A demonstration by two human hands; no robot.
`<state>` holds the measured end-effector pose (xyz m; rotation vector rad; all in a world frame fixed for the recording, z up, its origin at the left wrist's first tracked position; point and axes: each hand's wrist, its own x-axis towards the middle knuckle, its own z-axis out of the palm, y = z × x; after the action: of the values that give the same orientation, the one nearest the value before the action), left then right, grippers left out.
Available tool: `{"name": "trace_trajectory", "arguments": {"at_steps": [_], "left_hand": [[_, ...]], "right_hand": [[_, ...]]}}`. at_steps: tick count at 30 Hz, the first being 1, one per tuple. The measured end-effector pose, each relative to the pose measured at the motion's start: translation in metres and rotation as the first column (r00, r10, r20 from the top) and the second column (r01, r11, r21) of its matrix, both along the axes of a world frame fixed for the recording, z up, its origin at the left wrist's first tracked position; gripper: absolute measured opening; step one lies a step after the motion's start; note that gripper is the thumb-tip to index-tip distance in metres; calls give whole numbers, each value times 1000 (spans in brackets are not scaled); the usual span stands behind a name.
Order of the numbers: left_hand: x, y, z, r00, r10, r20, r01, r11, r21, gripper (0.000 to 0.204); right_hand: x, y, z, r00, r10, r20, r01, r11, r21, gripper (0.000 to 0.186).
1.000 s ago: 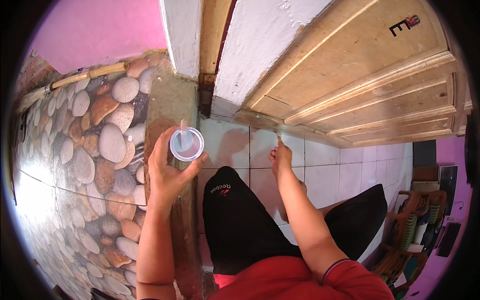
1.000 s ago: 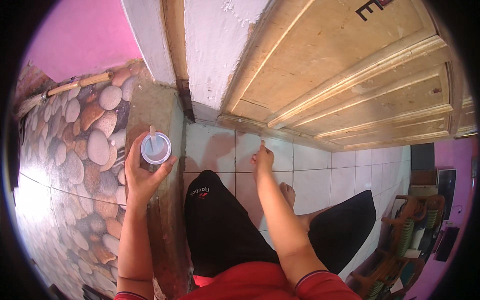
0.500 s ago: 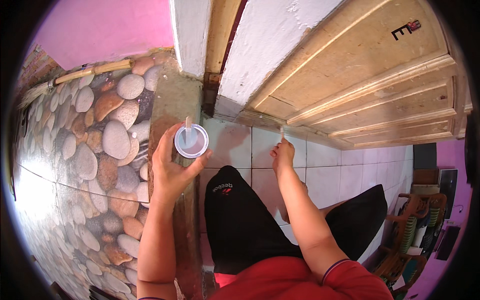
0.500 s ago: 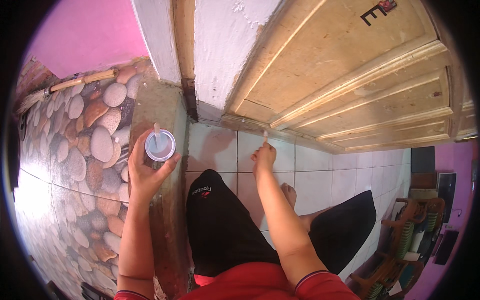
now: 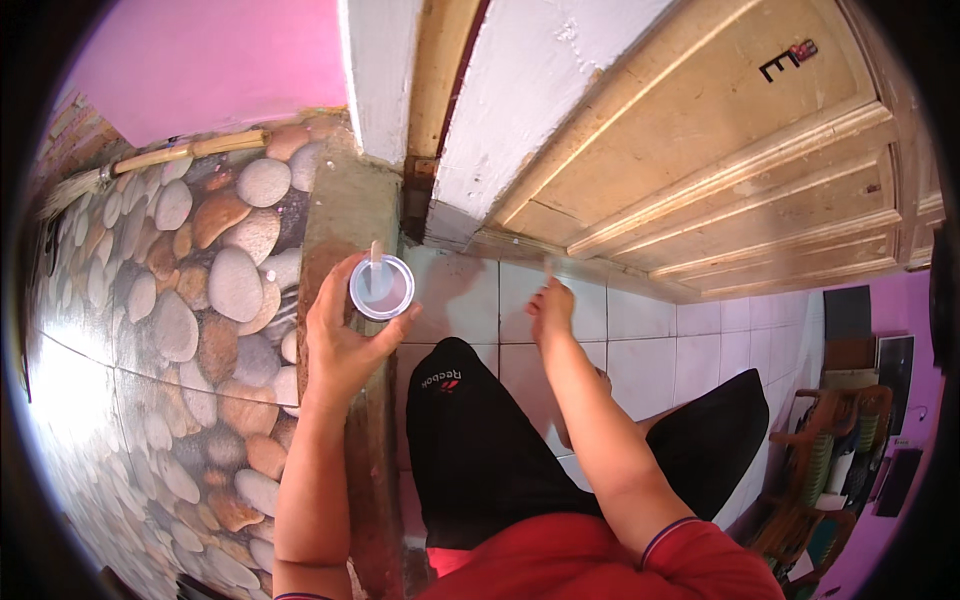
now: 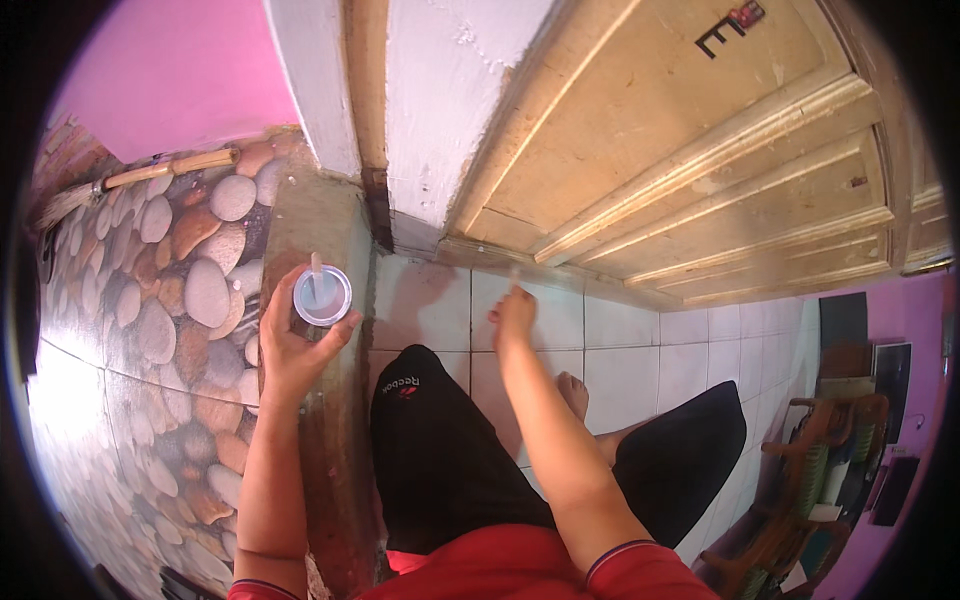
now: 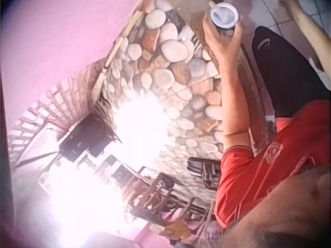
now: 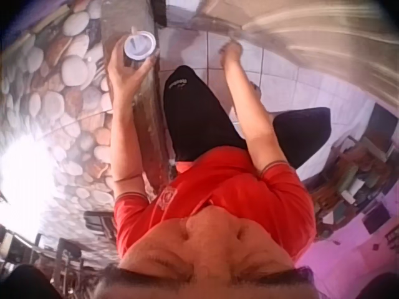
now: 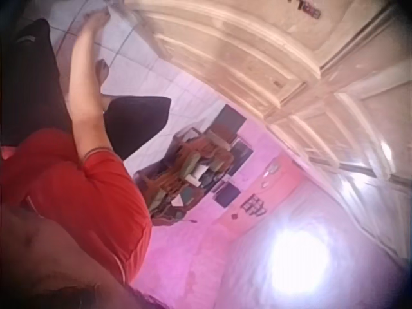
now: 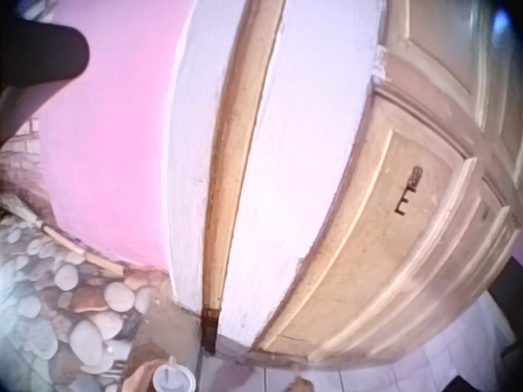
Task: The person paints a wooden door frame using a paintbrush and white paint from a small container held by hand.
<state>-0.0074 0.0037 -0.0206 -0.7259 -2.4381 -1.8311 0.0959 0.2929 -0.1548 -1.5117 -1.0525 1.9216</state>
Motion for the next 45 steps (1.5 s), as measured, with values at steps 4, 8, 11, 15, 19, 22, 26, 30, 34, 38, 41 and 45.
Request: {"name": "trace_trajectory", "arguments": {"at_steps": [4,8,11,15,19,22,26,30,34,38,41,45], "left_hand": [[0,3,10,997,-24,-68,22,999,-29,67],[0,-1,9,997,-18,-76,15,999,-31,68],[0,-2,6,998,-7,-56,5,999,-36,70],[-1,3,13,996,-5,-94,2,999,-34,68],[0,-3,17,993,1,-118,-7,999,-49,67],[0,-2,17,993,3,-120,-7,999,-36,66],[1,3,20,996,-7,-86,4,999,-34,65],[1,-3,19,995,7,-103,-12,999,-45,64],[2,0,22,996,-9,-91,5,999,-49,63],[1,-1,17,996,-23,-90,22,1000,-20,64],[0,1,16,994,-28,-103,24,999,-34,65],[0,0,16,995,-34,-90,33,999,-14,65]], "right_hand": [[22,25,-6,996,-2,86,-3,998,56,10],[-11,-27,2,981,186,64,-190,979,72,18],[-18,-53,5,891,413,187,-445,877,182,27],[-7,-57,8,703,507,499,-698,628,345,33],[-7,-70,40,673,543,502,-737,547,397,33],[-8,-77,78,638,526,563,-770,450,452,31],[2,-74,127,674,533,512,-730,372,573,25],[20,-70,170,731,619,287,-593,369,716,23],[40,-75,229,757,612,230,-591,490,641,24],[48,-96,265,670,668,323,-632,286,720,25],[43,-102,264,660,656,365,-580,138,803,23],[34,-110,268,627,638,447,-585,6,811,21]]}}
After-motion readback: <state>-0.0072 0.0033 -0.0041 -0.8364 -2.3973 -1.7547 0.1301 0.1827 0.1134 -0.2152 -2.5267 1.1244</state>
